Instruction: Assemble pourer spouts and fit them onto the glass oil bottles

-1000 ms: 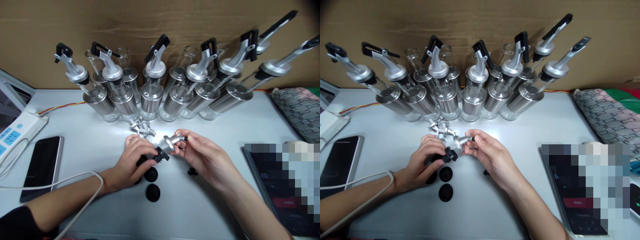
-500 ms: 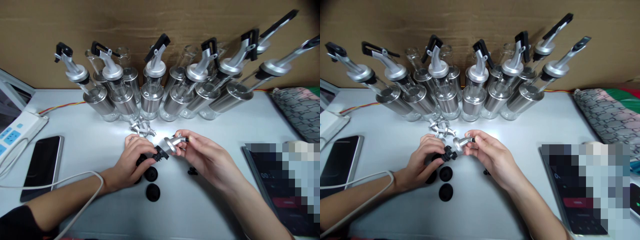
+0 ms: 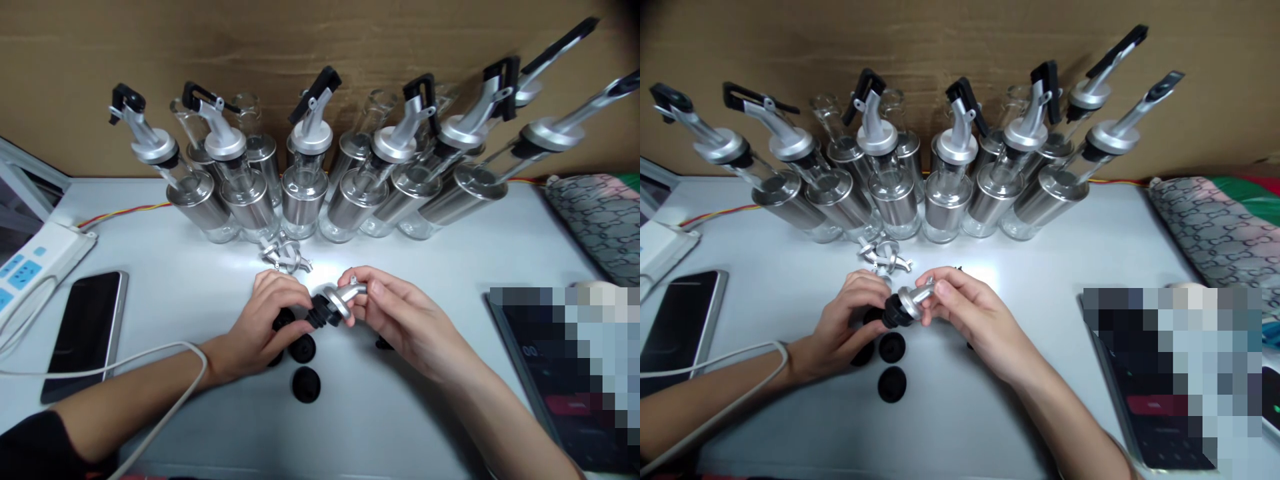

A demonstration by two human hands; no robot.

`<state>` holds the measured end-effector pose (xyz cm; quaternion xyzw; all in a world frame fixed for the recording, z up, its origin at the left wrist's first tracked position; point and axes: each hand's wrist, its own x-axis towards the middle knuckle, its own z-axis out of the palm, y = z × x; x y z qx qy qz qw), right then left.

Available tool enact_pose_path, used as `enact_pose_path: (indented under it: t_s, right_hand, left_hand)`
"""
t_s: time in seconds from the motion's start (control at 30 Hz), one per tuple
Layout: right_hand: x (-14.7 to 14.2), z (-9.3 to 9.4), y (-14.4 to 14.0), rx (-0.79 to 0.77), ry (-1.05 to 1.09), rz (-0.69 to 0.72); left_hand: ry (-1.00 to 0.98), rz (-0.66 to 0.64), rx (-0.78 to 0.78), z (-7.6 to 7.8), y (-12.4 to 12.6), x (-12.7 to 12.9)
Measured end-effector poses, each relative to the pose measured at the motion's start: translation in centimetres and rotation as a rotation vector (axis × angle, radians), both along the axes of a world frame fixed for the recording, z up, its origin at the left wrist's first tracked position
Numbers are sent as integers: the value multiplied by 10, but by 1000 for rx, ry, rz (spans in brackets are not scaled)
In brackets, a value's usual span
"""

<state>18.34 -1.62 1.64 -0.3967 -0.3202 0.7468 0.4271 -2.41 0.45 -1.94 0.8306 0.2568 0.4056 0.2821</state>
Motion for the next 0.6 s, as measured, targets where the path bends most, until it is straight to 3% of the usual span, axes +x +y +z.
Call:
enact_pose_path:
  t_s: [0.17,0.27,0.4,0.6]
  right_hand:
    - [1,1,1,55,-37,32]
    - [2,2,1,75,-68,44]
    - [2,2,1,61,-44,59]
    - [2,1,-2,10,54,122]
  left_hand:
    - [-95,18,-51,-3,-3,-1]
    - [-12,-38,-81,-1,-3,-2]
    - [90,-165,2,1,-1,-1]
    - [107,-182,34,-2,1,1]
